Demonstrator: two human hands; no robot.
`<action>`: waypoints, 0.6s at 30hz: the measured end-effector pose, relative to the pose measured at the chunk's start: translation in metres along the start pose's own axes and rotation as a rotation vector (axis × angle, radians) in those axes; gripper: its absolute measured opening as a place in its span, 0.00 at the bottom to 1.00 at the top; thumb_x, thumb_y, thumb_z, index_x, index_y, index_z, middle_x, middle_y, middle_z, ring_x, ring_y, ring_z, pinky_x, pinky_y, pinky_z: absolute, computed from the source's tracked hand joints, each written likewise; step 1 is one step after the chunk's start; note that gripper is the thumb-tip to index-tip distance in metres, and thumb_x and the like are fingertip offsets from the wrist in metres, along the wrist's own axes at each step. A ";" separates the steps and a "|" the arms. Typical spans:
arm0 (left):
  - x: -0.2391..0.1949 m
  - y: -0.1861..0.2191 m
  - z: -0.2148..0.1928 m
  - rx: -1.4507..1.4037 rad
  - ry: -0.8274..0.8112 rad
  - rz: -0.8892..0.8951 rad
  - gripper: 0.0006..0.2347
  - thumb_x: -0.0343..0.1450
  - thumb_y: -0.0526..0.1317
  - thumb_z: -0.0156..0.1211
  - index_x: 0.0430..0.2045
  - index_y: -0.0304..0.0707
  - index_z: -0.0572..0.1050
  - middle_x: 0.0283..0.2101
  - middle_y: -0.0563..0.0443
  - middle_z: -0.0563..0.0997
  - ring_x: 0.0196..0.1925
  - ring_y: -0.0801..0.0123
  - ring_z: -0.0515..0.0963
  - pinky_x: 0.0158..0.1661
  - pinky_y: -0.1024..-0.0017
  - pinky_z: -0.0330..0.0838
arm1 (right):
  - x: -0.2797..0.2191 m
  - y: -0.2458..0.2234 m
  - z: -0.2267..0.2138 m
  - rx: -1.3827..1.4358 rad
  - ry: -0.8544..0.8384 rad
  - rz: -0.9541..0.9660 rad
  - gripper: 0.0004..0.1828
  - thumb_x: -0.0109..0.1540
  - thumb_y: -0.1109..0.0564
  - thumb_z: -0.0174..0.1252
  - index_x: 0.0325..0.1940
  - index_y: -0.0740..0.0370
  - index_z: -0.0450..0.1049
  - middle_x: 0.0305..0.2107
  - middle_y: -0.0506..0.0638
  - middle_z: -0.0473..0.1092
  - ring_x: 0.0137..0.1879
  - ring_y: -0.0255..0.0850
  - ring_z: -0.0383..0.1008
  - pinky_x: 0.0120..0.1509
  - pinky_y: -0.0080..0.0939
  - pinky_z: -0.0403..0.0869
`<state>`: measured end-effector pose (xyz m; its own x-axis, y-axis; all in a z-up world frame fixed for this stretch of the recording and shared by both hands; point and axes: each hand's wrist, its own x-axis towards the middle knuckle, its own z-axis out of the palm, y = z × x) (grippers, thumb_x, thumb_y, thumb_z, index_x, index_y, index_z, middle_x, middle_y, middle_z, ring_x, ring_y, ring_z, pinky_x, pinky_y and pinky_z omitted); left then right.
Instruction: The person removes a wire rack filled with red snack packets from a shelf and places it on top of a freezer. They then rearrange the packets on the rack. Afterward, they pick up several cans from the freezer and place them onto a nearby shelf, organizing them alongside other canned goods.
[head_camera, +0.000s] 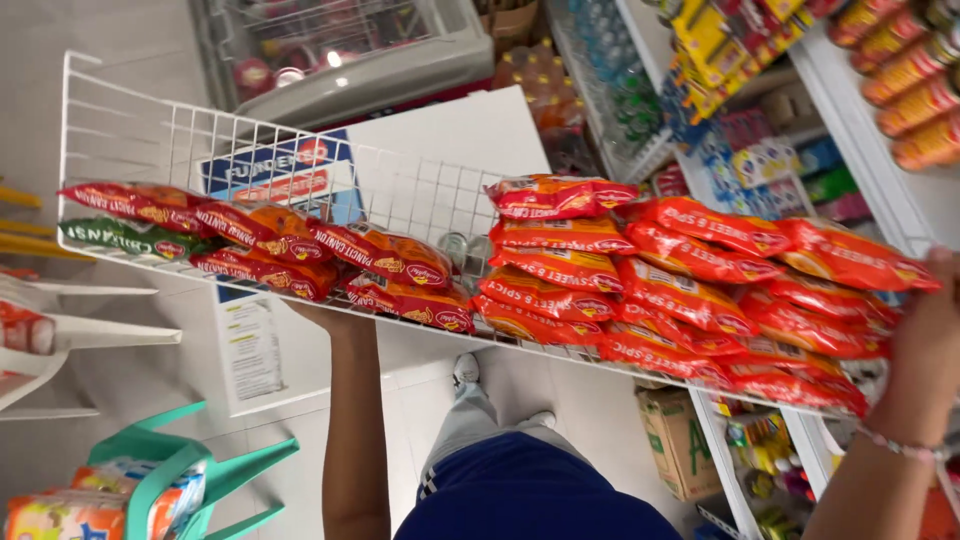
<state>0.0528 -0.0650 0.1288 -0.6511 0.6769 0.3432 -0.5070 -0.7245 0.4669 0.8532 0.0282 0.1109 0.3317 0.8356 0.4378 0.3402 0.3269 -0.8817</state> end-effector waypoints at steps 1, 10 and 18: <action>0.000 0.006 0.015 0.001 -0.009 -0.014 0.40 0.77 0.69 0.42 0.80 0.44 0.48 0.76 0.40 0.60 0.76 0.43 0.61 0.71 0.41 0.62 | -0.004 -0.043 0.023 0.000 0.021 0.017 0.19 0.80 0.57 0.51 0.33 0.62 0.67 0.26 0.41 0.63 0.30 0.26 0.57 0.35 0.32 0.56; -0.001 0.016 0.026 -0.085 0.207 -0.118 0.38 0.69 0.68 0.34 0.73 0.50 0.52 0.75 0.42 0.59 0.76 0.46 0.64 0.67 0.44 0.65 | -0.033 -0.151 0.063 -0.019 0.096 -0.084 0.22 0.80 0.58 0.58 0.31 0.64 0.68 0.24 0.40 0.60 0.31 0.27 0.55 0.33 0.35 0.53; 0.024 -0.009 -0.038 0.043 0.217 -0.080 0.37 0.72 0.66 0.34 0.72 0.43 0.54 0.76 0.39 0.59 0.78 0.45 0.61 0.69 0.45 0.63 | 0.008 -0.139 0.173 -0.112 -0.020 -0.079 0.25 0.77 0.54 0.56 0.28 0.67 0.61 0.19 0.44 0.56 0.27 0.28 0.54 0.30 0.39 0.54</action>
<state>0.0203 -0.0476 0.1017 -0.7181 0.6850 0.1228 -0.5406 -0.6602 0.5215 0.6563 0.0656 0.2059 0.2829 0.8181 0.5006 0.4613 0.3416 -0.8189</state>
